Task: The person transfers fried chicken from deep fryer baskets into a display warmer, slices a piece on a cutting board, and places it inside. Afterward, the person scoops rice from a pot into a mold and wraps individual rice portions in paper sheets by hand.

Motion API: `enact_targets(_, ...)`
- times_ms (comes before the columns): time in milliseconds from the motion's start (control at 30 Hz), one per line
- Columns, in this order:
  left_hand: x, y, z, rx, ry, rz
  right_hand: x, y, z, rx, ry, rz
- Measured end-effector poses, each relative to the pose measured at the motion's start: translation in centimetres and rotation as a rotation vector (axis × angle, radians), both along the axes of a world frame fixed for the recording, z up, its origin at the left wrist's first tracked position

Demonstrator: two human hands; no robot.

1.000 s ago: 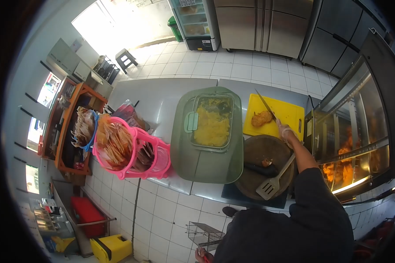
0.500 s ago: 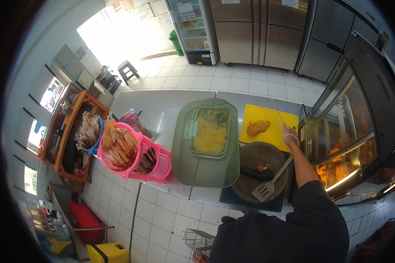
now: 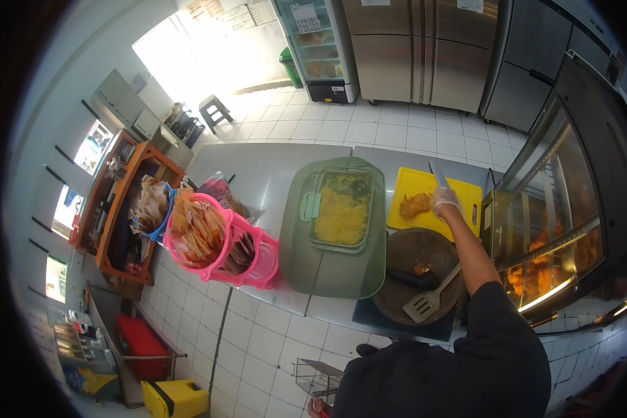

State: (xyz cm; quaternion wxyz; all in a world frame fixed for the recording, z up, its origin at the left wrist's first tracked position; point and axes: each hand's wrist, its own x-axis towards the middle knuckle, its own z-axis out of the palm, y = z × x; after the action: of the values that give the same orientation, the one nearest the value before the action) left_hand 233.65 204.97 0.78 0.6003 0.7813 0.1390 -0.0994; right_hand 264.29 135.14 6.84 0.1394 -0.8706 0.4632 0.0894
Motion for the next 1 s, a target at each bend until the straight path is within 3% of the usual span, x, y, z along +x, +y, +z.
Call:
enact_targets(67, -0.4, 0.5, -1.0, -0.041, 0.099, 0.037, 3.5, -1.6, -3.3, -0.202, 0.162, 0.609)
enact_targets(133, -0.8, 1.4, -2.4, -0.055, 0.18, 0.043, 5.1, -1.8, -4.2, -0.127, 0.255, 0.607)
enact_targets(233, -3.2, 5.8, -9.8, 1.091, -0.337, -0.495, 6.1, -0.3, -2.4, -0.079, 0.335, 0.606)
enact_targets(267, -4.4, 5.9, -12.1, 0.753, -0.159, -0.084, 6.0, 0.2, -1.1, -0.077, 0.356, 0.607)
enact_targets(333, -6.6, 3.1, -7.5, 0.42, -0.016, 0.018, 6.4, -0.2, -0.8, -0.031, 0.413, 0.719)
enact_targets(367, -7.0, 2.2, -6.4, 0.391, 0.003, 0.032, 6.5, -0.6, -0.6, -0.006, 0.439, 0.772)
enact_targets(467, -8.5, 1.3, -4.5, 0.386, 0.033, 0.043, 5.9, -2.7, -0.2, 0.348, 0.276, 0.525)
enact_targets(500, -8.7, 1.0, -4.2, 0.387, 0.035, 0.041, 5.5, -3.1, -0.5, 0.326, 0.134, 0.491)
enact_targets(567, -9.3, 0.6, -3.9, 0.387, 0.028, 0.039, 4.8, -4.4, -2.6, 0.268, -0.156, 0.409)
enact_targets(667, -10.5, 0.6, -4.0, 0.39, 0.013, 0.029, 4.4, -5.1, -4.9, -0.476, 0.015, 1.053)
enact_targets(700, -11.1, 0.7, -4.2, 0.39, 0.006, 0.027, 4.8, -5.4, -4.8, -0.446, 0.214, 1.109)
enact_targets(733, -11.5, 0.8, -4.4, 0.393, -0.004, 0.023, 4.6, -5.3, -5.1, -0.4, 0.19, 1.042)
enact_targets(800, -12.2, 1.3, -4.9, 0.39, -0.028, 0.015, 4.5, -6.9, -9.6, 0.263, -0.449, 0.336)
enact_targets(833, -12.8, 1.8, -4.9, 0.4, -0.034, 0.012, 4.9, -8.4, -12.6, 0.457, -0.736, 0.101)
enact_targets(933, -14.5, 2.9, -5.4, 0.423, -0.036, 0.016, -0.5, -3.0, -3.8, 0.142, -0.807, 0.031)
enact_targets(967, -15.3, 3.1, -5.7, 0.437, -0.029, 0.021, -2.5, -0.1, -0.3, -0.073, -0.845, 0.04)
enact_targets(1000, -16.2, 3.5, -5.9, 0.455, -0.016, 0.028, -4.0, 2.1, 1.5, -0.002, -0.886, 0.027)
